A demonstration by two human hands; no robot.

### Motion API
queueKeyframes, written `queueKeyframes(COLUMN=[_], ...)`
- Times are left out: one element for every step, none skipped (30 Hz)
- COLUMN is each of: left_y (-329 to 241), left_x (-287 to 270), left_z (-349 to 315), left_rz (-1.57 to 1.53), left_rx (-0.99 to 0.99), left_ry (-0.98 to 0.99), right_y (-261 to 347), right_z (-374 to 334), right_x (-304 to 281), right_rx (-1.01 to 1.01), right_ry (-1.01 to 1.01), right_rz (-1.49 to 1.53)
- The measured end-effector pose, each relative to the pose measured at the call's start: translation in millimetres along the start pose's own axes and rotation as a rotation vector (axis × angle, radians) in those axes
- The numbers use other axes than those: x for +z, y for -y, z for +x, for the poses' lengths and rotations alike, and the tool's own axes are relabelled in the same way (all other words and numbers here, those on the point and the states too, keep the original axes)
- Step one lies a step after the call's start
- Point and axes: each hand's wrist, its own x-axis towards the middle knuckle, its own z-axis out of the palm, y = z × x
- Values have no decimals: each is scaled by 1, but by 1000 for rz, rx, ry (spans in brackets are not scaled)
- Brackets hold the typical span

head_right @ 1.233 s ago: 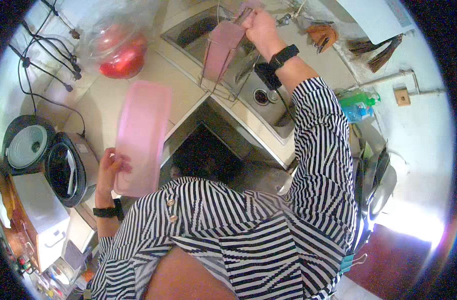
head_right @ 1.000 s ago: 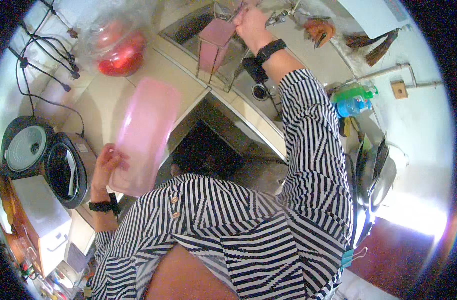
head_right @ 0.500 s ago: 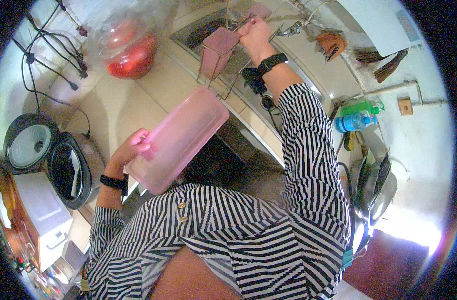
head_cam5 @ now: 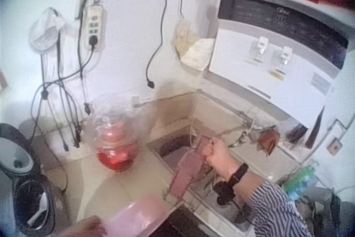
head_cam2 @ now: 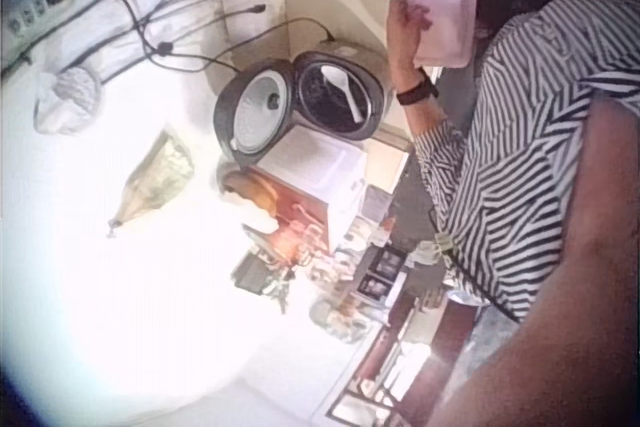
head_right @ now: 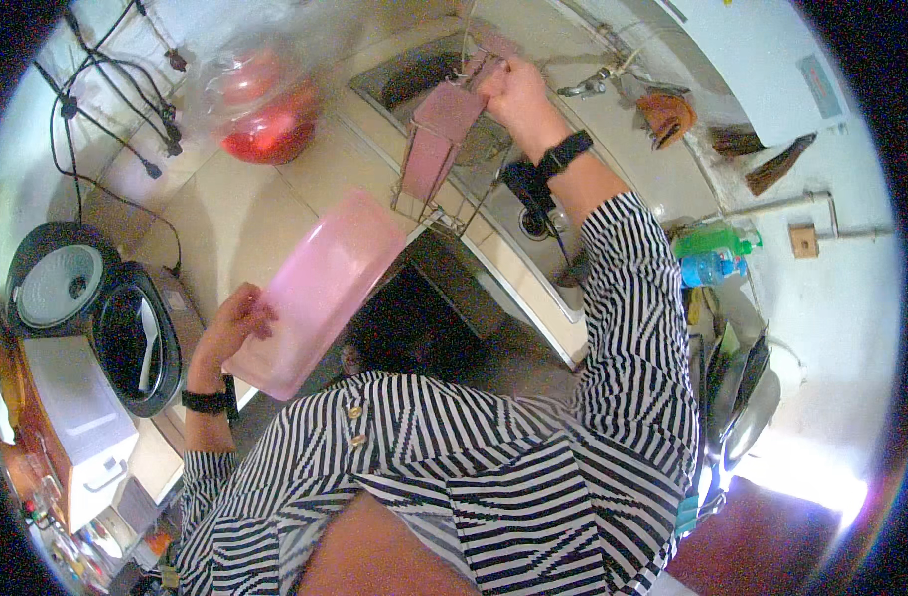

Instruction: The person assembles a metal dish drying rack by attaching pink plastic components. They then place a pink plastic lid into the rack and move the assembled unit to a countertop.

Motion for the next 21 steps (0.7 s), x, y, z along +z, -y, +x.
queueKeyframes(left_y=[3,5,6,7,8,9,9,9,9,9,8,7,4,1,-5,-9,-16,-21,-29,-35,-43], left_x=[-2,-5,-8,-10,-11,-12,-12,-12,-11,-10,-9,-8,-7,-6,-5,-3,-2,-1,4,3,5], left_z=[-8,-17,-28,-38,-49,-59,-70,-79,-88,-95,-101,-106,-111,-116,-121,-125,-128,-132,-132,-137,-138], left_rz=[-48,-95,-124,-163,-186,-210,-211,-208,-201,-182,-172,-164,-156,-143,-154,-168,-179,-206,-232,-233,-177], left_rx=[3,14,34,45,56,67,89,112,139,129,151,173,195,223,221,220,220,213,200,254,228], left_ry=[-37,-65,-97,-149,-202,-256,-303,-350,-390,-445,-479,-513,-547,-551,-579,-606,-625,-711,-793,-720,-779], right_y=[-6,-14,-23,-31,-41,-49,-55,-63,-74,-85,-94,-104,-113,-123,-132,-140,-147,-150,-152,-160,-167], right_z=[-13,-22,-32,-40,-48,-55,-61,-66,-71,-74,-75,-77,-75,-71,-66,-61,-55,-52,-46,-51,-53], right_x=[4,8,14,20,26,33,40,46,51,57,61,62,65,68,72,77,83,89,93,101,107], right_rx=[-12,-16,-50,-84,-113,-86,-56,-50,-49,-71,-88,-36,-65,-97,-131,-263,-397,-436,-431,-373,-618], right_ry=[34,-48,0,46,37,102,114,100,82,34,51,120,109,105,126,105,104,33,17,20,-95], right_rz=[23,2,-20,-40,-40,7,73,149,177,206,231,306,308,319,342,205,79,81,129,333,8])
